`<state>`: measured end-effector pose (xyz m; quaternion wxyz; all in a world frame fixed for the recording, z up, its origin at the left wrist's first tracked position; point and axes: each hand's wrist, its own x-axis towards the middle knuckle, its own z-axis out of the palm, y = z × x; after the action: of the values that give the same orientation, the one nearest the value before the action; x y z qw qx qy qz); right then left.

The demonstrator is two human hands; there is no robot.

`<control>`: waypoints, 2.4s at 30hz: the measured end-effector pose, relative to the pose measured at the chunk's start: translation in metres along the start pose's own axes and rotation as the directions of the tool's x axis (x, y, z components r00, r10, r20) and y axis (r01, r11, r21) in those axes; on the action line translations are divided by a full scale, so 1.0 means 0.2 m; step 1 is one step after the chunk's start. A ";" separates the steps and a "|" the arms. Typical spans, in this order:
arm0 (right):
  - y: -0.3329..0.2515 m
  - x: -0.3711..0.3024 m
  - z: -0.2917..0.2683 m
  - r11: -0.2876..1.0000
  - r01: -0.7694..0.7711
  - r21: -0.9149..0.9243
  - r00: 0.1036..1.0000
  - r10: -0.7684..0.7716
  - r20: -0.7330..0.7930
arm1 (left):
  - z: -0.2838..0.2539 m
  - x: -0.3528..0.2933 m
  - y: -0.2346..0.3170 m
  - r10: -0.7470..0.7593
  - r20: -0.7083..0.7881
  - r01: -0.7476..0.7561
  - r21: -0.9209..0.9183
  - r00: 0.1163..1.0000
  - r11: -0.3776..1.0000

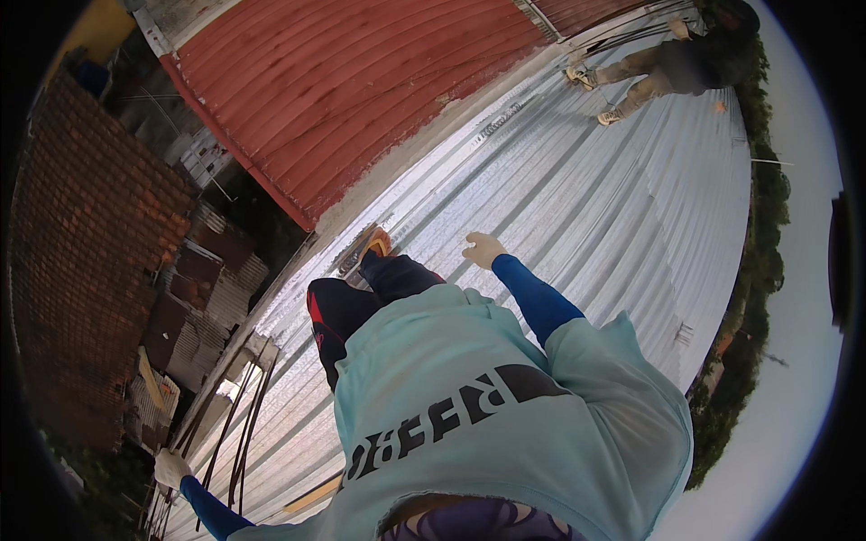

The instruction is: The person walks on a corrugated metal roof, positions a metal panel, and secures it using a nail gun. They then handle metal rods and continue moving along the roof while another person works nearby.

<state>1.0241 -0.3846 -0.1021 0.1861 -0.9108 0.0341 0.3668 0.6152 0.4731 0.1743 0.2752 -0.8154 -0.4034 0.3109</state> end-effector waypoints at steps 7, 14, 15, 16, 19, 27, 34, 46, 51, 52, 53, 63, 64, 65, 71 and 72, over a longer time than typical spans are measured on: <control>-0.16 0.02 -0.13 0.998 -0.022 0.059 0.998 0.025 -0.055 | -0.09 0.00 0.03 -0.019 0.001 0.019 0.012 1.000 1.000; -0.34 -0.18 -0.04 0.974 -0.058 0.219 0.991 0.083 -0.104 | -0.14 -0.04 0.05 0.084 -0.025 -0.085 -0.072 0.996 0.994; -0.32 -0.23 0.02 0.966 -0.074 0.249 0.989 0.103 -0.107 | -0.15 -0.05 0.06 0.103 -0.020 -0.104 -0.099 0.995 0.990; -0.26 -0.28 0.10 0.957 -0.092 0.276 0.986 0.127 -0.109 | -0.13 -0.03 0.06 0.117 0.000 -0.116 -0.099 0.993 0.988; -0.35 -0.49 0.29 0.918 -0.218 0.332 0.975 0.221 0.031 | -0.14 -0.05 0.01 0.148 0.018 -0.147 -0.043 0.989 0.988; -0.30 -1.01 0.70 0.938 -0.299 0.174 0.951 0.277 0.138 | -0.18 -0.01 0.01 0.152 0.071 -0.148 -0.060 0.986 0.987; -0.18 -0.93 0.77 0.990 -0.122 -0.068 0.983 0.130 0.127 | -0.15 -0.03 0.00 0.147 0.042 -0.145 -0.041 0.988 0.989; -0.56 -0.68 0.24 0.813 -0.233 0.534 0.962 0.272 0.007 | -0.18 -0.02 0.00 0.137 0.025 -0.135 -0.060 0.990 0.989; -0.55 -0.78 0.45 0.778 -0.336 0.530 0.931 0.358 0.065 | -0.16 -0.04 0.00 0.159 0.037 -0.159 -0.018 0.987 0.987; -0.55 -0.81 0.51 0.797 -0.341 0.498 0.933 0.352 0.076 | -0.15 -0.04 0.01 0.162 0.042 -0.161 -0.012 0.986 0.987; -0.56 -0.84 0.58 0.815 -0.346 0.465 0.934 0.347 0.087 | -0.15 -0.04 0.01 0.164 0.046 -0.164 -0.006 0.985 0.986; -0.81 -1.21 1.12 0.920 -0.215 0.328 0.977 0.198 0.086 | -0.17 0.02 0.00 0.263 0.057 -0.258 -0.085 0.963 0.962; -0.80 -1.23 1.16 0.944 -0.159 0.289 0.987 0.149 0.054 | -0.20 0.02 -0.01 0.302 0.040 -0.299 -0.074 0.952 0.951; -0.88 -1.25 1.13 0.952 -0.185 0.244 0.982 0.169 0.087 | -0.22 0.00 0.01 0.342 0.020 -0.341 -0.068 0.939 0.938; -0.72 -1.22 1.16 0.944 -0.206 0.257 0.978 0.205 0.031 | -0.08 0.00 0.01 0.353 0.081 -0.353 -0.009 0.932 0.936; -0.72 -1.21 1.15 0.932 -0.225 0.285 0.973 0.229 0.020 | -0.10 0.00 0.02 0.353 0.090 -0.355 0.004 0.931 0.935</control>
<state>0.7246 -0.1848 -0.0441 0.2714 -0.8670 0.1928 0.3709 0.6315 0.4670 0.1838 0.2048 -0.8575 -0.2585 0.3950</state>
